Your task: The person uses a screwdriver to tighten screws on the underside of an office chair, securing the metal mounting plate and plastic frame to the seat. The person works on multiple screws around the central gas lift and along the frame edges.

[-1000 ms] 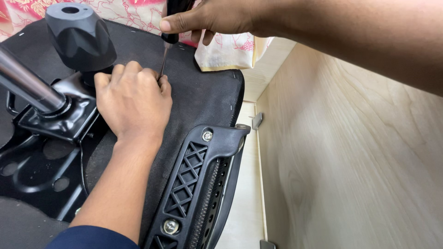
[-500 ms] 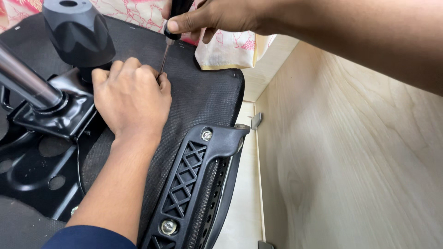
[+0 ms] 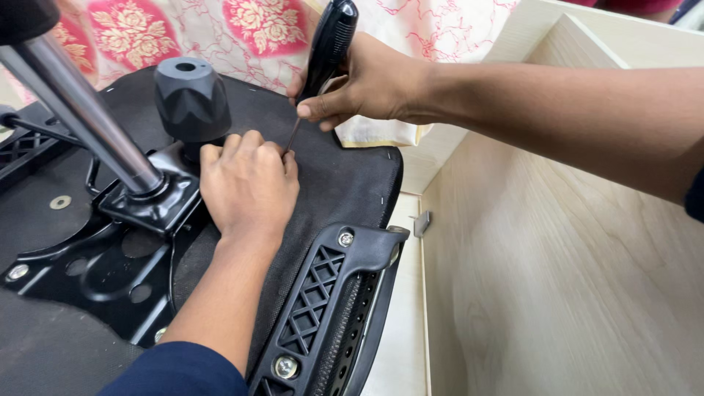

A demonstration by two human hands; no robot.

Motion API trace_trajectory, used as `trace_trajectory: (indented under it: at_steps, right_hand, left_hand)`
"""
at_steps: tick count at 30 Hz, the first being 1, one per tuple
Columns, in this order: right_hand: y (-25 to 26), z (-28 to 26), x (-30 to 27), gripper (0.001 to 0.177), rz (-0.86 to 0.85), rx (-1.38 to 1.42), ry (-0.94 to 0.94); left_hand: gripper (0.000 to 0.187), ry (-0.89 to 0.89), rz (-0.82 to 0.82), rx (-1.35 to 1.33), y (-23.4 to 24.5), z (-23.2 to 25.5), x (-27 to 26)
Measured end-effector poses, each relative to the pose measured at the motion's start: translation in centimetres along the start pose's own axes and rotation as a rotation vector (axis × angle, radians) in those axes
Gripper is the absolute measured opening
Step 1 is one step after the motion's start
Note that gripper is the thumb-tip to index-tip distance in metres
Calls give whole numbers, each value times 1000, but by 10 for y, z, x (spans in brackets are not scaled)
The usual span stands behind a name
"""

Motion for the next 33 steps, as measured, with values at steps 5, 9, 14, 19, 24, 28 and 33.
trace_trajectory:
  at_steps: [5, 9, 14, 19, 24, 28, 33]
  right_hand:
    - [1, -6, -3, 36, -35, -14, 55]
    - [-1, -5, -4, 37, -86, -16, 61]
    - [-4, -2, -1, 35, -85, 79, 66]
    - [-9, 6, 4, 34, -69, 197, 51]
    - [-9, 7, 6, 40, -53, 137, 71]
    - [-9, 5, 6, 43, -18, 157, 40]
    - [-7, -4, -3, 35, -40, -18, -20]
  left_hand:
    - [25, -12, 9, 5, 1, 0, 1]
    - [26, -9, 6, 7, 2, -1, 1]
    - [27, -2, -2, 5, 3, 0, 2]
    - [26, -11, 27, 12, 2, 1, 0]
    - [24, -35, 66, -13, 2, -1, 0]
    - [25, -30, 67, 11, -1, -2, 2]
    - [25, -38, 77, 11, -1, -1, 0]
Point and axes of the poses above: each hand's wrist, its own x-axis towards the middle knuckle, its own y-axis out of the back of the hand, z = x × y, the point moved 7 cm from there along x, towards the middle knuckle, and after that the axes turned 5 degrees about -z, right-handed, at the moved point
